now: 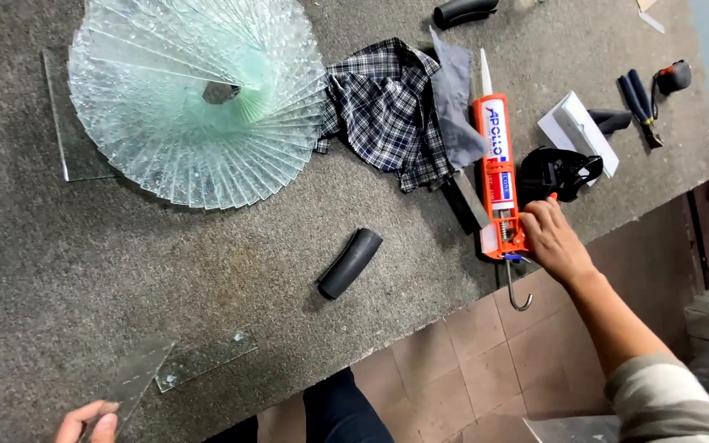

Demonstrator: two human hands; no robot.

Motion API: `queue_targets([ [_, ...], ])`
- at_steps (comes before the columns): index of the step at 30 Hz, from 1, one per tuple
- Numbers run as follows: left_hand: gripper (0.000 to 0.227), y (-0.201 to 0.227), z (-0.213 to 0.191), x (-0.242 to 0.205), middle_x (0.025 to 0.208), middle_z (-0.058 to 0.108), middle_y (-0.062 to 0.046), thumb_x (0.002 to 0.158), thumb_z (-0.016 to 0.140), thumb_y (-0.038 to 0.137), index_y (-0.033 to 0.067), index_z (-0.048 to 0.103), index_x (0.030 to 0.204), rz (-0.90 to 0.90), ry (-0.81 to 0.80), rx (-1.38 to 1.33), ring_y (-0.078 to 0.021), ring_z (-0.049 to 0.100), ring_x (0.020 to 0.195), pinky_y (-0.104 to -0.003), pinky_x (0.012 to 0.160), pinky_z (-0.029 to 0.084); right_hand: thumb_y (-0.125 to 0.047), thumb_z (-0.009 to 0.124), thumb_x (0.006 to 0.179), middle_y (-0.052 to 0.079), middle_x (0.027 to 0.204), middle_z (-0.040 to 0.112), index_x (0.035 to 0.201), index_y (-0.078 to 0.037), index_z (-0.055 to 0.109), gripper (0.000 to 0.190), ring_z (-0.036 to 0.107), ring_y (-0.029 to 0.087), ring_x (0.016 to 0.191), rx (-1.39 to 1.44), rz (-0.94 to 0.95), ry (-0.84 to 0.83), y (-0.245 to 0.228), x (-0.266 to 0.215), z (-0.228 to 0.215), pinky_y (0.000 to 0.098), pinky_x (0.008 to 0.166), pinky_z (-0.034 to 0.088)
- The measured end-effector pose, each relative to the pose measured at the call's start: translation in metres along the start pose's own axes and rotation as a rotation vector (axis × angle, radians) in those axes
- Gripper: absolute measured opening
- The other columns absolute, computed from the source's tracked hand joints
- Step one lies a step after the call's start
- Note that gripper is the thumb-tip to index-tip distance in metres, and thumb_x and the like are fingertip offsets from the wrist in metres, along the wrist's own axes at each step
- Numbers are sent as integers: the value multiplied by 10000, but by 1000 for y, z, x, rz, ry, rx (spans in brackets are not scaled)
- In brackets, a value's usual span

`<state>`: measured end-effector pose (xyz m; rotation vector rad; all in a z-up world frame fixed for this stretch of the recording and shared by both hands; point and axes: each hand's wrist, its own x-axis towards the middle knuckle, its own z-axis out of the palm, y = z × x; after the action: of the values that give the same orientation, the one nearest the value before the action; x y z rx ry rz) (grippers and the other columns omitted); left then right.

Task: Applying sealant to glass pieces using a caulking gun and sanding the edges of glass components with a hand sanding block.

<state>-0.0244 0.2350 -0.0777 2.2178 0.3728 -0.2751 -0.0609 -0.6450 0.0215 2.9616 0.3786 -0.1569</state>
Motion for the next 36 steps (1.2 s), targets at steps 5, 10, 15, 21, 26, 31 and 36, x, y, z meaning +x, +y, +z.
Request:
queue_targets([
  [5, 192, 87, 0, -12, 1198, 807, -83, 1133, 674, 141, 43, 791, 1250, -31, 33, 55, -227, 712, 1101, -348, 1069, 499, -86, 746, 737, 248, 1588, 449, 1721, -131, 427, 1036, 389, 456, 1581, -312, -6, -47, -19, -25, -42, 649, 1346, 393],
  [10, 117, 142, -12, -35, 1093, 818, -9, 987, 753, 141, 145, 819, 1083, 79, 13, 22, -183, 755, 1067, -329, 1024, 533, -36, 739, 756, 298, 1524, 626, 1512, -43, 660, 760, 607, 472, 1392, 274, 227, 101, -171, 2, -90, 553, 1250, 489],
  [15, 57, 184, -12, -60, 966, 763, -34, 1021, 712, 116, 91, 762, 1008, 292, -282, -121, -214, 758, 906, -313, 813, 559, -261, 797, 907, 78, 1419, 724, 1370, -219, 747, 467, 683, 281, 1324, 697, 172, -55, -385, 95, -167, 443, 1140, 509],
  [21, 58, 182, -8, -50, 935, 758, -4, 1034, 698, 101, 106, 751, 1011, 302, -388, -195, -189, 746, 841, -303, 733, 549, -275, 783, 974, -55, 1003, 885, 1162, -183, 838, 216, 823, 79, 890, 1170, 110, -376, -445, 187, -154, 266, 695, 598],
  [26, 274, 159, -12, -22, 875, 793, -65, 964, 831, 212, 172, 789, 1232, 280, -188, -230, -318, 762, 847, -451, 848, 592, -142, 875, 883, 90, 802, 847, 1001, -156, 917, 126, 752, 243, 769, 1182, 146, -319, -446, 233, -146, 415, 818, 592],
  [31, 470, 109, -15, 1, 1272, 702, -63, 982, 868, 332, 131, 675, 1360, 528, 52, 77, -276, 654, 1187, -440, 1104, 458, -179, 804, 1007, 10, 1094, 857, 1114, -92, 853, 146, 696, 79, 901, 1154, 199, -331, -444, 251, -116, 262, 805, 530],
  [36, 709, 84, 2, 2, 1316, 682, -45, 812, 1029, 348, 197, 664, 1400, 515, 57, 244, -310, 615, 1280, -515, 1125, 410, -153, 782, 1049, 23, 1143, 852, 1135, -79, 848, 131, 692, 77, 927, 1109, 252, -341, -455, 257, -109, 249, 815, 512],
])
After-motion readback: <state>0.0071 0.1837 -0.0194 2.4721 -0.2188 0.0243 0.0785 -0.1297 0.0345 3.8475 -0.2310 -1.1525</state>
